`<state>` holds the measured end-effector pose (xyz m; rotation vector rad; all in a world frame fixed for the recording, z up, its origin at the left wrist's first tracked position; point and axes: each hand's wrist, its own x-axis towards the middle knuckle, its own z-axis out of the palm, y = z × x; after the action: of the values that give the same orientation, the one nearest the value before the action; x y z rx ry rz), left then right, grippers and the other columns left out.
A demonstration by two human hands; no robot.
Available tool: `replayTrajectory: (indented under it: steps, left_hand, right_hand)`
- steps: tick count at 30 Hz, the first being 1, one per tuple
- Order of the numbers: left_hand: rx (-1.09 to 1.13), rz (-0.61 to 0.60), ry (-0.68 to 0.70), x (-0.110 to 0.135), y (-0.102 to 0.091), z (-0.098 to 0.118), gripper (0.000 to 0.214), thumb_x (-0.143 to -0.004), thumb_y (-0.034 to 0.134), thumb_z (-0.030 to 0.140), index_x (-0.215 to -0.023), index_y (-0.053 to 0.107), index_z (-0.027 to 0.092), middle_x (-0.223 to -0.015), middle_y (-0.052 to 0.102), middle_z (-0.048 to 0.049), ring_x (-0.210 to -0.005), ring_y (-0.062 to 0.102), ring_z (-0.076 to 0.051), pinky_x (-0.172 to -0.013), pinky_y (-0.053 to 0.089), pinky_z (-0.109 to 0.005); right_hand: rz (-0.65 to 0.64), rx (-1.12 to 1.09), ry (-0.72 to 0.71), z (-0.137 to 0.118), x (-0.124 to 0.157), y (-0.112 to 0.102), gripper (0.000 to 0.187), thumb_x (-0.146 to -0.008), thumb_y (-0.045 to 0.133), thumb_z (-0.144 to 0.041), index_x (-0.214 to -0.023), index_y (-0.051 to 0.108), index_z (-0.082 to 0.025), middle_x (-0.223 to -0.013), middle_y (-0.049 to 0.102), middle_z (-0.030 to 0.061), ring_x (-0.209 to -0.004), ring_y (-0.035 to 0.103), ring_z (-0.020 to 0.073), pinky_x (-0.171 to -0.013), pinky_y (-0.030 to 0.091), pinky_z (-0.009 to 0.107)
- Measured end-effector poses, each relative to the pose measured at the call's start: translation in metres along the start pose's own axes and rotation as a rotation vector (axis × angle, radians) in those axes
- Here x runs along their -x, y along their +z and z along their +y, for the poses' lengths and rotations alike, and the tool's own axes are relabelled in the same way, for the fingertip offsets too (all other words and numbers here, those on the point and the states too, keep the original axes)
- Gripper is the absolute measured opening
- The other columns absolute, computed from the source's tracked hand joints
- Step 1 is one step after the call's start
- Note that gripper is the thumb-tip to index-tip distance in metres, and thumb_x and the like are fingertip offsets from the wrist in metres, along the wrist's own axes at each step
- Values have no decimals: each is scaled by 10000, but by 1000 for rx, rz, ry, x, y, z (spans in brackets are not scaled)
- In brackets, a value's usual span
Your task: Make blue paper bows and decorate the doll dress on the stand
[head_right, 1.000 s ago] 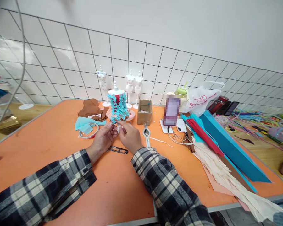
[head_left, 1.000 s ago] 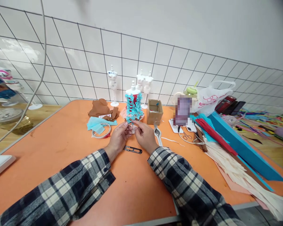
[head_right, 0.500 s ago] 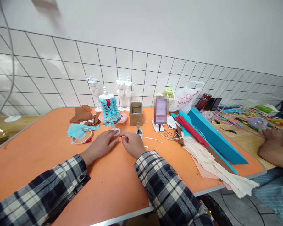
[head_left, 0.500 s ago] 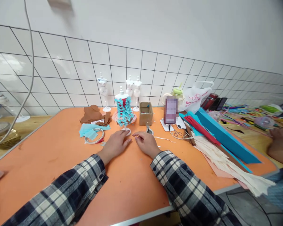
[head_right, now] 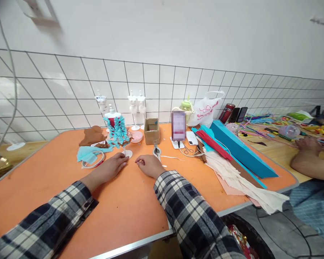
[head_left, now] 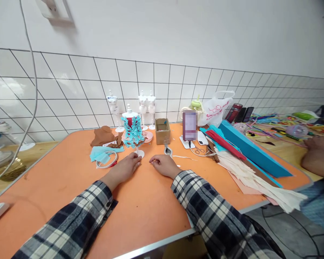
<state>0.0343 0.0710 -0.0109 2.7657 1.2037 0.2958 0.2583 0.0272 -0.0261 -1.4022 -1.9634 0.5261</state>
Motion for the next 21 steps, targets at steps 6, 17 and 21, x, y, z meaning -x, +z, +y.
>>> replayTrajectory:
  steps: [6,17,21]
  left_hand:
    - [55,36,-7,10,1,-3,473,-967,320,449,-1307,545,211,-1387,480,-118,-1192,554,-269,-1024,436,-379]
    - [82,13,-72,10,-5,4,469,-965,293,444,-1208,596,181,-1341,517,-123,-1074,618,-268,-950,465,-386]
    - [144,97,-146,9,-5,5,387,-927,393,437,-1130,634,212,-1232,608,-88,-1002,636,-249,-854,475,-346]
  right_hand:
    - [-26,-15,12,0,0,-2,193,-844,570,-222,-947,733,-227,-705,659,-18,-635,547,108,-586,356,212]
    - [-63,-47,32,1,-1,-1,202,-819,567,-195,-917,739,-237,-726,691,-20,-645,589,113,-599,387,219]
    - [-63,-81,33,2,0,-1,199,-798,578,-177,-891,741,-242,-701,683,-23,-663,598,123,-620,396,227]
